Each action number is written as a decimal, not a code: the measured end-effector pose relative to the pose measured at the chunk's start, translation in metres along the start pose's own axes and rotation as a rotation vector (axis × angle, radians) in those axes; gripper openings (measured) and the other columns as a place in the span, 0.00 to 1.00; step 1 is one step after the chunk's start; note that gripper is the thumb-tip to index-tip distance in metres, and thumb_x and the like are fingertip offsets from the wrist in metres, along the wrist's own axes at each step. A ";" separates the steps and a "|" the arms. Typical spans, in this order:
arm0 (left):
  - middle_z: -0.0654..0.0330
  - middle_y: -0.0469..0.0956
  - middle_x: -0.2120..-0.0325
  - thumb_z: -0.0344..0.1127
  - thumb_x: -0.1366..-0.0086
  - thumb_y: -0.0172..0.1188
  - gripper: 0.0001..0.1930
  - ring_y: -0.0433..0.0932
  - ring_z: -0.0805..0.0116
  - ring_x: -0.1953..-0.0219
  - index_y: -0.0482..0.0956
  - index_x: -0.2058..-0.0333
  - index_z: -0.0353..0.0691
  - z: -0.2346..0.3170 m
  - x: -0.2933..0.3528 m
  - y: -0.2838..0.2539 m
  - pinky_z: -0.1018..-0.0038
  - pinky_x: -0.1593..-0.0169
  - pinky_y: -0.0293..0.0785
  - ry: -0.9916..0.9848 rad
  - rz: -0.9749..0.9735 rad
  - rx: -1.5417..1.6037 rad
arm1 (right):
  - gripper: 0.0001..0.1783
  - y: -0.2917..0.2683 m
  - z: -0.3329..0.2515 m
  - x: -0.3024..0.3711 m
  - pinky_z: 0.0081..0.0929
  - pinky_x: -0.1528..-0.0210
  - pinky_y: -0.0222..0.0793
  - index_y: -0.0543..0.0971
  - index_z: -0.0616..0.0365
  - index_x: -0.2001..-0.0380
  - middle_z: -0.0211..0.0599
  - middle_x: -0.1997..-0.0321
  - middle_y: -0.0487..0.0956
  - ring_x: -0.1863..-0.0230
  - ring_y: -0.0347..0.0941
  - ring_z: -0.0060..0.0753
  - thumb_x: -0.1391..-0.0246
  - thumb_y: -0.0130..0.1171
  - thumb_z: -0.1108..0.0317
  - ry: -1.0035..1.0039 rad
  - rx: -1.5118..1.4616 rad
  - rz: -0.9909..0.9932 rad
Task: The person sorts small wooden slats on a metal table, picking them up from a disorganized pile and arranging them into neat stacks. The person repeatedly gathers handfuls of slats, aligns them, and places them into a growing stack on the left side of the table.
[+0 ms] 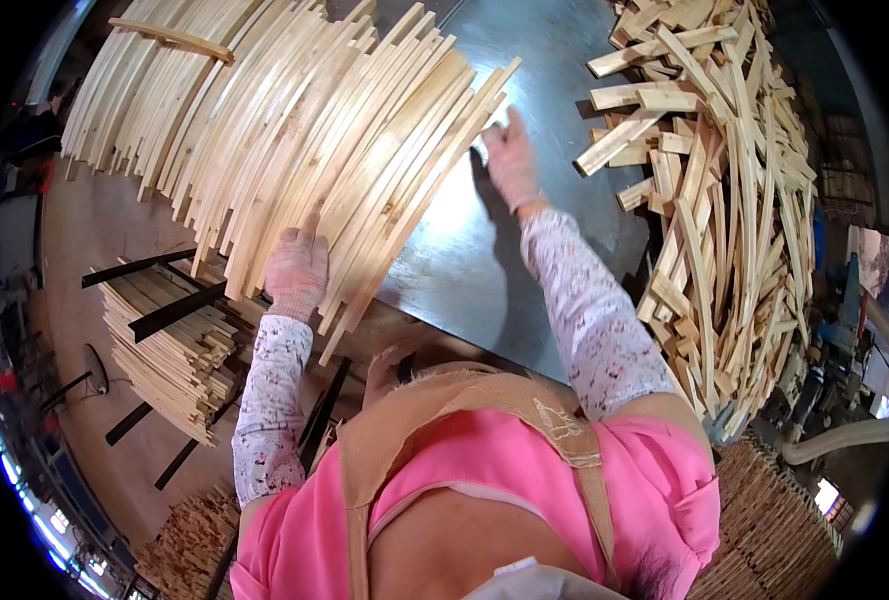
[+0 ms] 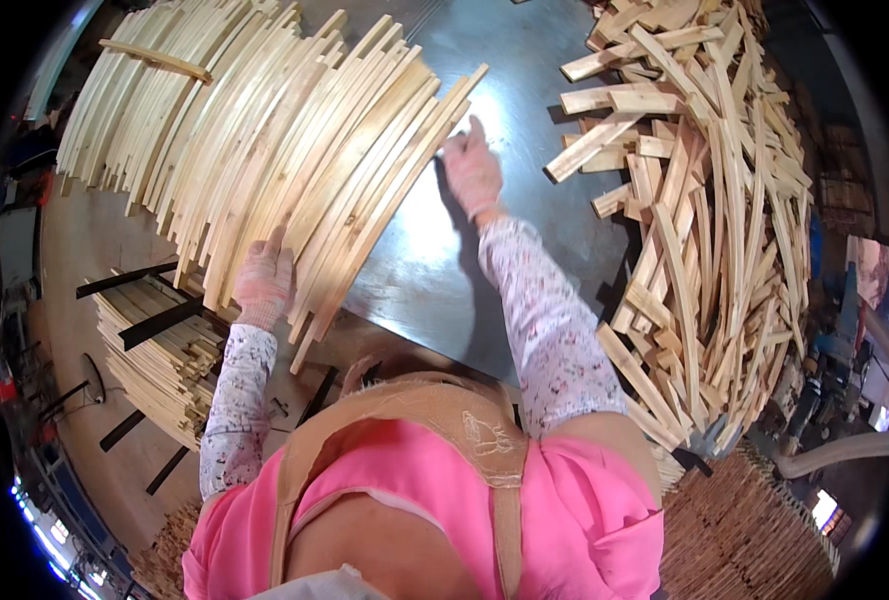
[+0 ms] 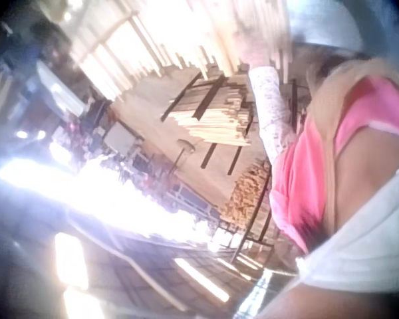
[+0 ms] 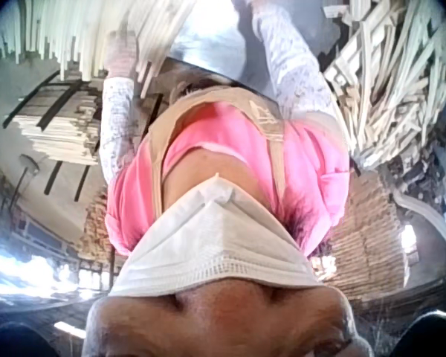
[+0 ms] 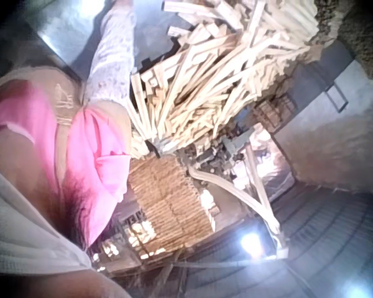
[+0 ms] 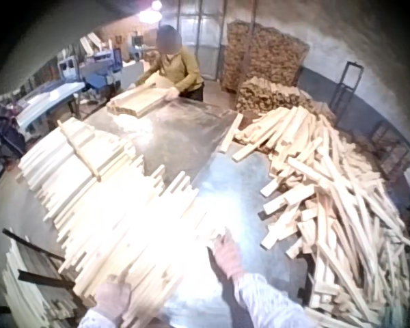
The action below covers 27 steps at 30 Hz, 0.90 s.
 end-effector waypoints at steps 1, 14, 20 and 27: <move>0.53 0.77 0.43 0.39 0.36 0.68 0.27 0.79 0.54 0.47 0.78 0.38 0.45 -0.006 -0.005 -0.012 0.57 0.43 0.78 -0.029 0.026 -0.215 | 0.41 -0.009 -0.016 -0.026 0.49 0.42 0.77 0.64 0.62 0.26 0.55 0.50 0.87 0.47 0.83 0.67 0.35 0.56 0.51 -0.042 0.002 0.036; 0.60 0.80 0.57 0.43 0.31 0.66 0.27 0.80 0.52 0.53 0.76 0.35 0.46 0.090 0.013 0.042 0.52 0.48 0.73 0.031 0.118 0.186 | 0.19 -0.072 -0.098 -0.067 0.24 0.61 0.71 0.82 0.61 0.45 0.32 0.67 0.83 0.65 0.74 0.21 0.28 0.57 0.59 -0.213 -0.719 0.088; 0.51 0.74 0.35 0.52 0.25 0.57 0.31 0.74 0.50 0.35 0.70 0.28 0.49 0.043 -0.019 -0.018 0.52 0.34 0.68 -0.054 -0.048 -0.116 | 0.19 0.088 0.021 0.082 0.33 0.68 0.74 0.73 0.58 0.45 0.42 0.69 0.78 0.72 0.74 0.34 0.30 0.59 0.58 -0.251 -0.162 -0.489; 0.48 0.73 0.34 0.51 0.24 0.55 0.35 0.73 0.49 0.33 0.58 0.22 0.54 0.045 -0.014 0.023 0.53 0.29 0.68 -0.097 -0.335 -0.060 | 0.36 0.142 -0.046 0.152 0.44 0.56 0.84 0.69 0.47 0.32 0.68 0.55 0.79 0.63 0.83 0.59 0.44 0.71 0.68 -0.651 0.322 -0.448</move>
Point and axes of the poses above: each hand's wrist, its own x-axis away from the middle knuckle, its own y-axis out of the palm, z = x × y, the point moved 10 cm from there along -x, towards the middle knuckle
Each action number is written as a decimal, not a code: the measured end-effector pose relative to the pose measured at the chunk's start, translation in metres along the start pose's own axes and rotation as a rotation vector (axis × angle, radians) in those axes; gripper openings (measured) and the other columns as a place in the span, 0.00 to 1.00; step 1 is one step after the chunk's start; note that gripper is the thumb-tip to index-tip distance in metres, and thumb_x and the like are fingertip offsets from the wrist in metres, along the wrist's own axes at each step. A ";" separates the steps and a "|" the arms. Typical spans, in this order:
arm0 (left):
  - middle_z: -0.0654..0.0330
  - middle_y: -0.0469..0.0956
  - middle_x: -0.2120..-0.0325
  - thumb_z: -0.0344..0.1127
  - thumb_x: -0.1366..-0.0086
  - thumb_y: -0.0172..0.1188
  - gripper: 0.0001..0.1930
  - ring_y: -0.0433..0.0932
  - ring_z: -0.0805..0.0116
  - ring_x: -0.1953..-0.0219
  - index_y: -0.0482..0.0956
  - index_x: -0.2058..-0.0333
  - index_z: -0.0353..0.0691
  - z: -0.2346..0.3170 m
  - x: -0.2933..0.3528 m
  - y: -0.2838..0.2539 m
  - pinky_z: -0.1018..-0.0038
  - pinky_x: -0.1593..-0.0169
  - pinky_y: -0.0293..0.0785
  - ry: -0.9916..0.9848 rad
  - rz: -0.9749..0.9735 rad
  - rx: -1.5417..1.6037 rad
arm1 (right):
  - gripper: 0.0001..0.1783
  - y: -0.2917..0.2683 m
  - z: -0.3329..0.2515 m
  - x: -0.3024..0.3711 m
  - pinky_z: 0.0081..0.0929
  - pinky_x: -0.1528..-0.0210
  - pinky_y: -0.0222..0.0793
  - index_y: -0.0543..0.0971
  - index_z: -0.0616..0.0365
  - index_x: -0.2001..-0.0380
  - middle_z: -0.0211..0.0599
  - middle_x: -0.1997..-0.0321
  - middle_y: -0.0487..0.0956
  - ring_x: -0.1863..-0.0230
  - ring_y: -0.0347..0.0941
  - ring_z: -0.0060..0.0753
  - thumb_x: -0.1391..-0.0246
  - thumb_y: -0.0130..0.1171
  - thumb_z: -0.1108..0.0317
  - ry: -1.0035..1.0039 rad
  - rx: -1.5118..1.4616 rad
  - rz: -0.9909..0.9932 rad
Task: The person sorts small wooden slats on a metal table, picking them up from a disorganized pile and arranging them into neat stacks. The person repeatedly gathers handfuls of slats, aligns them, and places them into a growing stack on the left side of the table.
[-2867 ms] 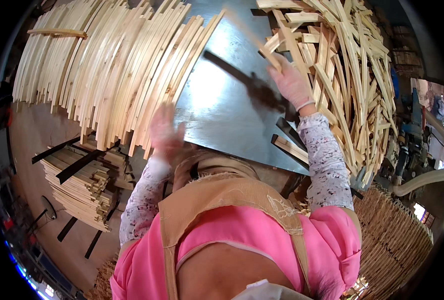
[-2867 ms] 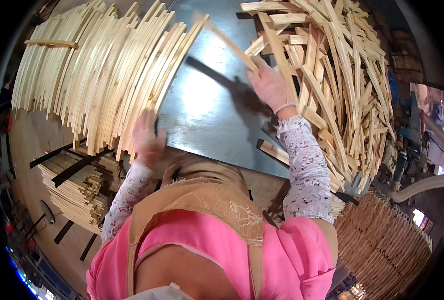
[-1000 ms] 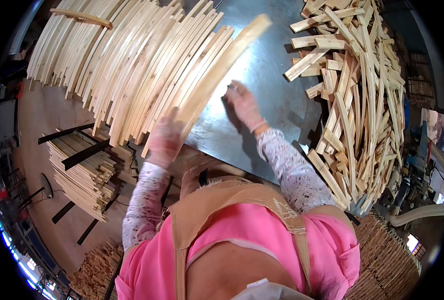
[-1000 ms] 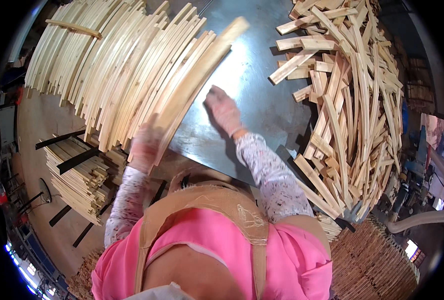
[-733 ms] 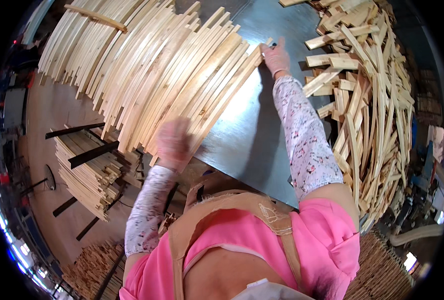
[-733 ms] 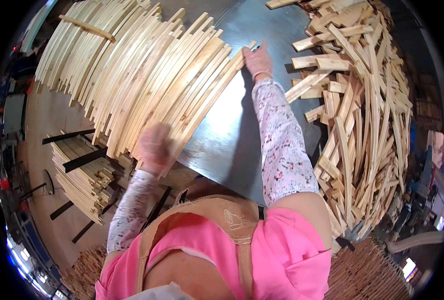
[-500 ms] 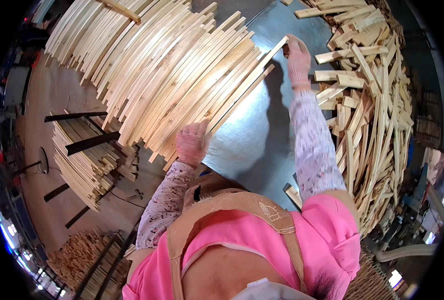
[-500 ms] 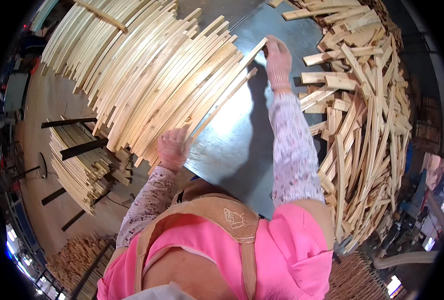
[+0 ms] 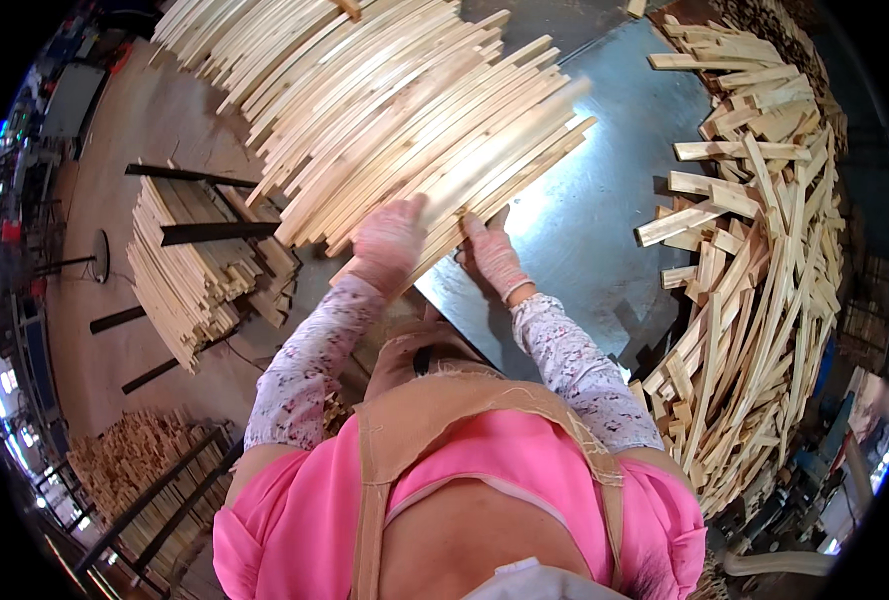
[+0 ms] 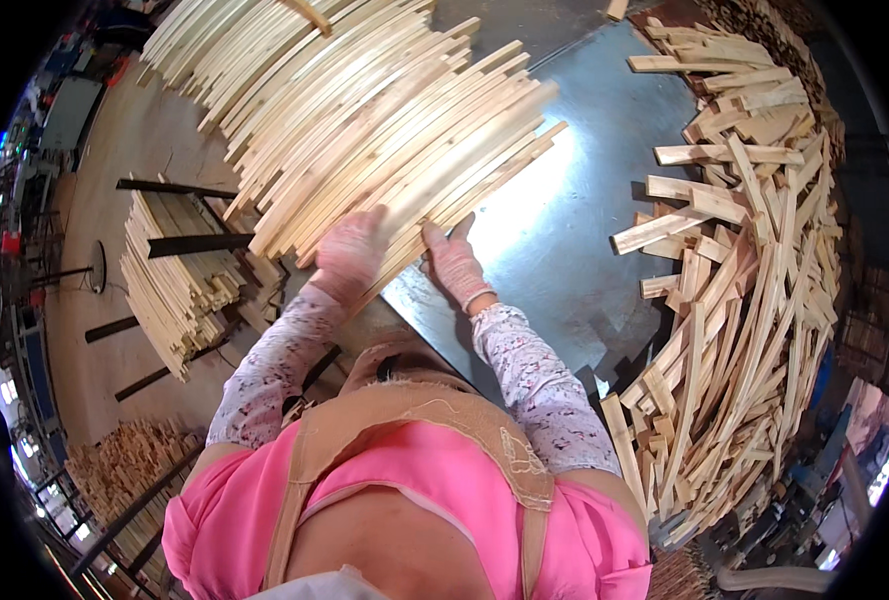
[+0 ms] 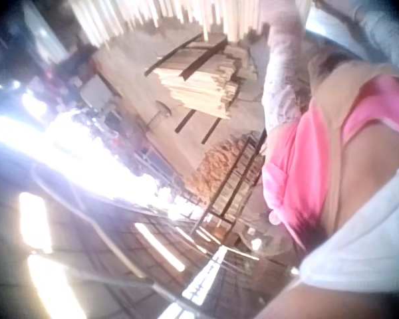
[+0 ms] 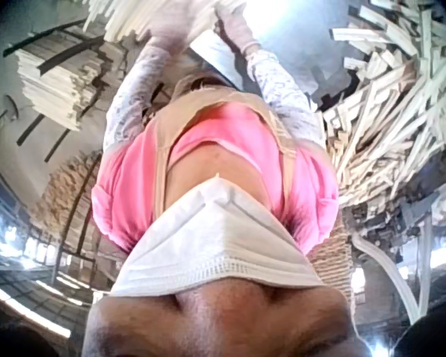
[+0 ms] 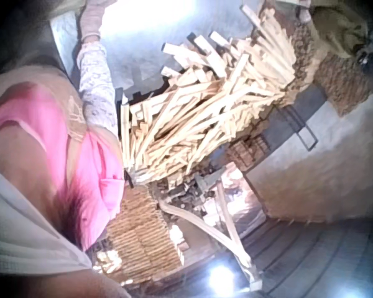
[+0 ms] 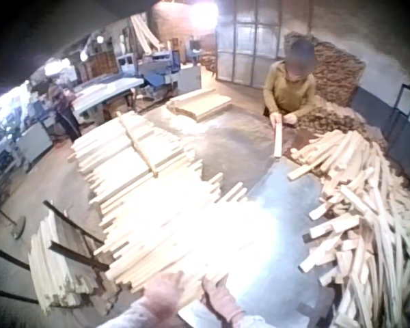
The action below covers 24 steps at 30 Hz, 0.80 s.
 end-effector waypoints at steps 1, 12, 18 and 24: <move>0.48 0.76 0.37 0.50 0.25 0.56 0.36 0.75 0.48 0.35 0.59 0.22 0.54 0.007 0.009 -0.001 0.54 0.31 0.70 -0.059 -0.114 0.053 | 0.38 0.005 0.002 -0.001 0.45 0.54 0.83 0.69 0.48 0.31 0.69 0.53 0.79 0.62 0.84 0.60 0.44 0.71 0.68 0.009 -0.032 -0.040; 0.48 0.66 0.25 0.45 0.29 0.61 0.38 0.67 0.51 0.25 0.64 0.24 0.41 -0.174 -0.020 -0.072 0.66 0.22 0.59 0.006 0.160 0.372 | 0.65 0.013 0.019 0.008 0.40 0.64 0.80 0.36 0.70 0.21 0.57 0.61 0.84 0.71 0.83 0.47 0.37 0.63 0.40 0.794 -0.849 -0.096; 0.49 0.70 0.30 0.47 0.34 0.66 0.38 0.70 0.49 0.29 0.68 0.26 0.46 -0.138 -0.012 -0.065 0.62 0.26 0.66 -0.019 0.228 0.214 | 0.58 0.012 0.029 0.007 0.38 0.75 0.77 0.44 0.67 0.24 0.54 0.64 0.84 0.77 0.82 0.42 0.37 0.63 0.40 0.755 -0.781 0.012; 0.52 0.76 0.36 0.47 0.32 0.65 0.40 0.73 0.52 0.32 0.61 0.24 0.53 -0.108 -0.003 -0.048 0.58 0.30 0.72 -0.148 0.090 0.086 | 0.46 0.009 0.016 0.006 0.34 0.83 0.73 0.50 0.53 0.25 0.49 0.66 0.82 0.81 0.78 0.38 0.32 0.61 0.44 0.801 -0.850 -0.003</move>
Point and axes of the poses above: each hand's wrist, its own x-axis away from the middle knuckle, its own y-axis out of the palm, z = x × y, the point moved 10 cm from there along -x, towards the middle knuckle
